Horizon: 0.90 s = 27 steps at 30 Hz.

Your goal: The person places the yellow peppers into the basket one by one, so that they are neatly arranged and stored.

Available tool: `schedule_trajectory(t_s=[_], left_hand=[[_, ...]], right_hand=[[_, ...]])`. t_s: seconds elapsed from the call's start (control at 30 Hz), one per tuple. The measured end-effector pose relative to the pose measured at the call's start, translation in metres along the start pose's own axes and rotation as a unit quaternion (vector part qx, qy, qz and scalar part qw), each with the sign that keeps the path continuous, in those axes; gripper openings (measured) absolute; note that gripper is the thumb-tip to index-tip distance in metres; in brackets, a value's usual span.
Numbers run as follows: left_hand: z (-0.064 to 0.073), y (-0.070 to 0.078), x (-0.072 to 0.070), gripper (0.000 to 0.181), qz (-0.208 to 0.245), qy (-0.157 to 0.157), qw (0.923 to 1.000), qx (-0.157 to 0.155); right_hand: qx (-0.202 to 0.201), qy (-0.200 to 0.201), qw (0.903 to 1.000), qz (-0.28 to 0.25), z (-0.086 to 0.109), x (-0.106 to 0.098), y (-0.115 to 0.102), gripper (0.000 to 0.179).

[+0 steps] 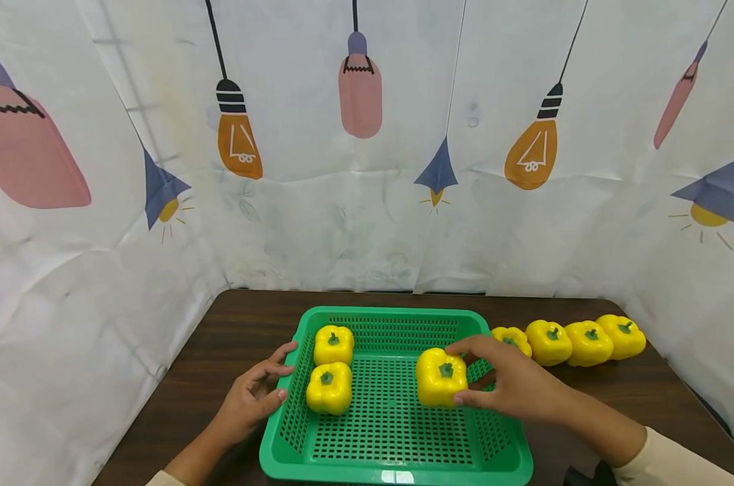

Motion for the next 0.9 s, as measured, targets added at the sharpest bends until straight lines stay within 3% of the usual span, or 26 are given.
schedule_trajectory(t_s=[0.3,0.9], left_hand=[[0.000,0.000,0.000,0.034,0.006,0.000,1.0000,0.004],[0.001,-0.002,-0.001,0.037,0.001,0.001,1.0000,0.007]], right_hand=[[0.012,-0.011,0.9999,-0.004,-0.003,0.013,-0.004,0.063],[-0.002,-0.025,0.9996,-0.010,-0.013,0.035,-0.016,0.063]])
Point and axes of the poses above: each hand's wrist, its own z-axis away from the middle knuckle, its own x-axis out of the palm, y = z × x, the point moved 5 cm from there along -z, towards the middle knuckle, and after that the axes turned 4 degrees about -y, right-handed, at the moved point
